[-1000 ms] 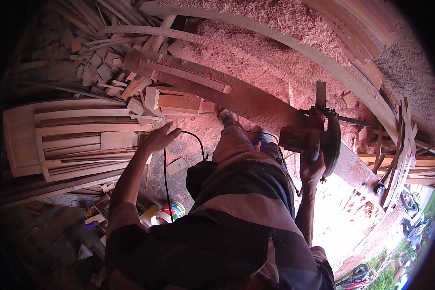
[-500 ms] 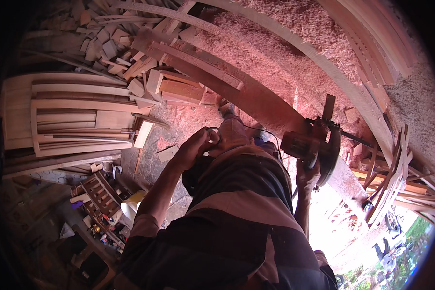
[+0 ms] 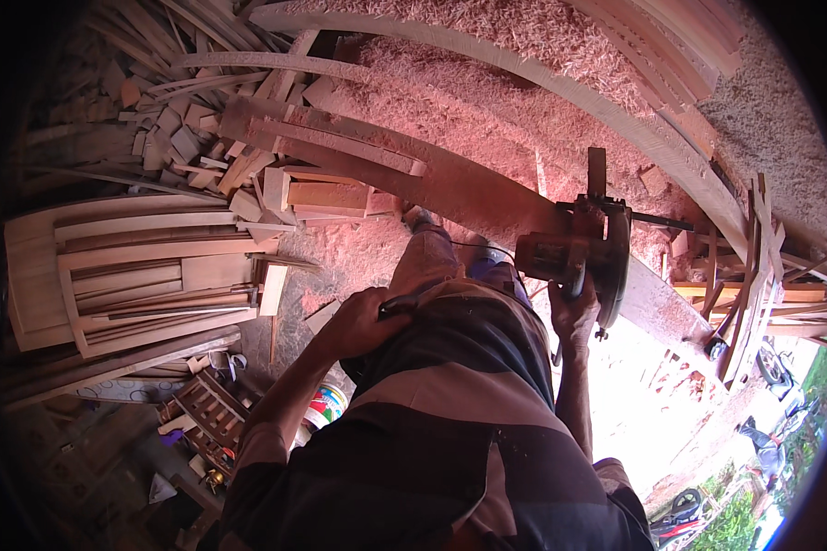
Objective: The person uses a circular saw to cut a long wooden plank into shorter pieces. They repeatedly position the plank, cut it, and stack the resulting pieces on a nearby pile.
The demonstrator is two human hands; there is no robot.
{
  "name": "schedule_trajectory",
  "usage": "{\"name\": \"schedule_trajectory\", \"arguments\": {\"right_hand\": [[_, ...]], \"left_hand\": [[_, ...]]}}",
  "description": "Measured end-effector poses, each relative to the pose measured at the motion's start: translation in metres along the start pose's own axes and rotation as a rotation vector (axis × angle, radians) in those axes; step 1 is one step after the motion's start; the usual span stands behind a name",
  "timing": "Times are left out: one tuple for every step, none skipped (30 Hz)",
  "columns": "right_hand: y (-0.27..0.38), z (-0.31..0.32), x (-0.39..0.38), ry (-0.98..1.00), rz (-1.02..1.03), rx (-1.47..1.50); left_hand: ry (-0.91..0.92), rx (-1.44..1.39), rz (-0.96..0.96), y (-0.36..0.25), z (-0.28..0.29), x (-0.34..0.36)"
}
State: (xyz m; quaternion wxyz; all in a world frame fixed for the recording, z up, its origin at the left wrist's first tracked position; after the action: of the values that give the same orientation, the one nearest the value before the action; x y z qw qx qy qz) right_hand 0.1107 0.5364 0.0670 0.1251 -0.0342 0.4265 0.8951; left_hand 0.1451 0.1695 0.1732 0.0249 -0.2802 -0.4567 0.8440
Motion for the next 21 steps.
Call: {"name": "schedule_trajectory", "arguments": {"right_hand": [[0.0, 0.0, 0.0, -0.001, -0.005, -0.008], [0.001, 0.0, 0.0, 0.002, -0.01, -0.015], [0.001, 0.0, 0.0, 0.012, -0.012, -0.009], [0.001, 0.0, 0.0, 0.024, -0.012, -0.003], [0.001, 0.0, 0.0, 0.024, -0.013, 0.004], [0.0, -0.001, -0.001, 0.029, -0.007, 0.0], [0.0, -0.001, -0.001, 0.023, -0.001, -0.002], [0.0, -0.002, -0.001, 0.024, -0.007, -0.001], [0.0, -0.002, -0.001, 0.015, 0.02, -0.015], [0.0, -0.002, -0.001, 0.012, 0.035, -0.023], [0.0, -0.002, -0.001, 0.011, 0.034, -0.016], [0.0, -0.002, -0.001, 0.012, 0.053, -0.024], [0.0, -0.002, -0.001, 0.014, 0.056, -0.02], [0.0, -0.002, -0.001, 0.022, 0.041, -0.005], [0.0, -0.002, -0.001, 0.015, 0.054, -0.018], [0.0, -0.001, -0.001, 0.018, 0.049, -0.018], [0.0, -0.002, -0.001, 0.021, 0.046, -0.017], [0.0, -0.002, -0.001, 0.021, 0.048, -0.016], [0.0, -0.002, -0.001, 0.023, 0.047, -0.016], [-0.001, -0.002, -0.001, 0.022, 0.046, -0.016], [-0.001, -0.002, -0.001, 0.018, 0.049, -0.018]], "left_hand": [[0.065, 0.003, 0.077, 0.0, 0.001, -0.005], [0.098, -0.012, 0.099, -0.001, 0.003, -0.01], [0.13, -0.028, 0.123, -0.002, 0.003, -0.013], [0.147, 0.01, 0.125, -0.002, 0.002, -0.015], [0.165, 0.046, 0.128, -0.003, 0.001, -0.017], [0.184, 0.096, 0.116, -0.003, -0.001, -0.016], [0.16, 0.082, 0.174, 0.0, -0.002, -0.015], [0.137, 0.083, 0.217, 0.003, -0.004, -0.013], [0.125, 0.094, 0.265, 0.007, -0.005, -0.011], [0.082, 0.058, 0.306, 0.01, -0.006, -0.01], [0.051, 0.034, 0.353, 0.015, -0.007, -0.007], [0.014, 0.023, 0.394, 0.019, -0.007, -0.006], [0.024, -0.063, 0.363, 0.021, -0.01, -0.004], [0.028, -0.14, 0.33, 0.022, -0.012, -0.003], [0.029, -0.218, 0.297, 0.023, -0.015, -0.003], [0.002, -0.181, 0.226, 0.022, -0.015, -0.004], [-0.028, -0.142, 0.155, 0.021, -0.014, -0.006], [-0.069, -0.1, 0.062, 0.018, -0.013, -0.009], [-0.011, -0.147, 0.053, 0.016, -0.014, -0.014], [0.037, -0.191, 0.021, 0.013, -0.013, -0.02], [0.101, -0.21, 0.008, 0.011, -0.012, -0.023]]}}
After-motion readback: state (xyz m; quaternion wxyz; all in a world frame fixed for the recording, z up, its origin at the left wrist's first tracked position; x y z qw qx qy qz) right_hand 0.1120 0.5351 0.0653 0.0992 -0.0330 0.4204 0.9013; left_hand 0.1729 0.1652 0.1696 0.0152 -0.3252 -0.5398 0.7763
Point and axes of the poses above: each hand's wrist, its own x-axis towards the middle knuckle, its own z-axis out of the back of the hand, y = z × x, the point moved 3 cm from there along x, towards the middle knuckle, and after that the axes turned 1 degree about x, right-handed, at the moved point
